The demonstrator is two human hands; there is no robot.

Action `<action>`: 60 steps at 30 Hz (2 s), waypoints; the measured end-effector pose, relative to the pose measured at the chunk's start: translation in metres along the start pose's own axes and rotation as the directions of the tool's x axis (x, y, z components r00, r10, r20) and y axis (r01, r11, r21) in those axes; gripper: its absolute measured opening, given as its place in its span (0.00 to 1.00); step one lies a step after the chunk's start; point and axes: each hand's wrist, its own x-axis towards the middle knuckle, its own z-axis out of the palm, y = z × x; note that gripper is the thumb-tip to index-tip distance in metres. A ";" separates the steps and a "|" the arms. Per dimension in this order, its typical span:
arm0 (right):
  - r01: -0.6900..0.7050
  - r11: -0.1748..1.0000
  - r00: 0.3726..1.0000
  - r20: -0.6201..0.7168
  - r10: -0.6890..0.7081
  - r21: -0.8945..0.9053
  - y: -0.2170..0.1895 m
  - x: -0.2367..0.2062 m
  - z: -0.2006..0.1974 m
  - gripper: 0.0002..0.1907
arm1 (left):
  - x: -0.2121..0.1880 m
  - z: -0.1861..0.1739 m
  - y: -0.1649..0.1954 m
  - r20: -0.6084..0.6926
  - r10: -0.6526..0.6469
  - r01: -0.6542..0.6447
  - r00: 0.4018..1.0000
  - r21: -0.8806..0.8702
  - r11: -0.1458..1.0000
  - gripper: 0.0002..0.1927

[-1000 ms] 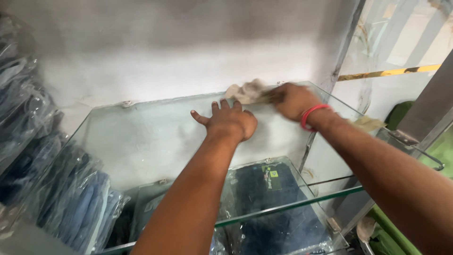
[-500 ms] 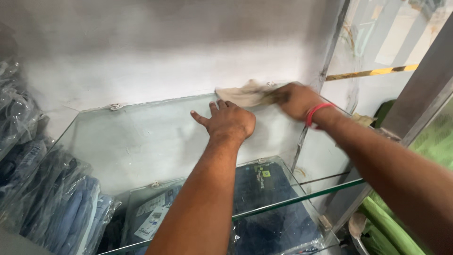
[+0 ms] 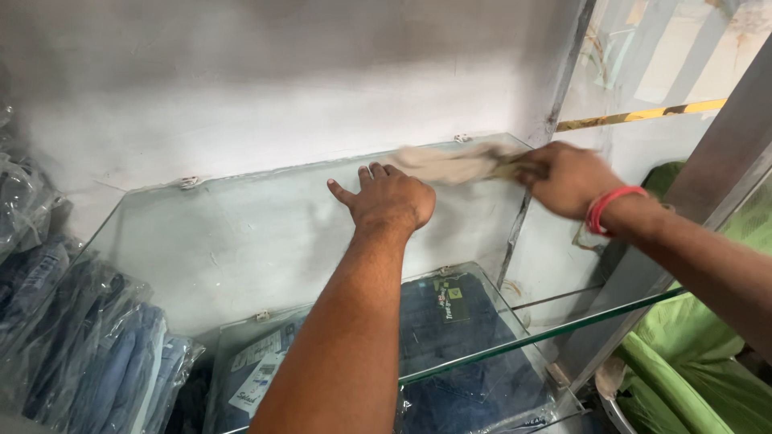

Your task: The person wipes a glass shelf with a cloth, moving from the upper empty shelf to the lower shelf that holds packaged jeans. The person uses both hands to wipe the glass surface thoroughly.

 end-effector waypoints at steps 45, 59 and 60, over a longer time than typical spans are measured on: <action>0.289 0.950 0.943 0.139 -0.304 0.118 -0.075 0.020 0.032 0.20 | 0.001 -0.019 -0.073 -0.229 -0.108 0.033 0.967 -0.307 0.951 0.29; 0.481 0.841 0.837 0.155 -0.524 0.249 -0.147 0.032 0.060 0.21 | 0.005 -0.025 -0.073 -0.184 -0.154 0.086 0.971 -0.335 0.938 0.31; 0.497 0.815 0.817 0.156 -0.555 0.298 -0.142 0.033 0.056 0.21 | 0.004 -0.025 -0.076 -0.166 -0.169 0.103 0.972 -0.344 0.933 0.31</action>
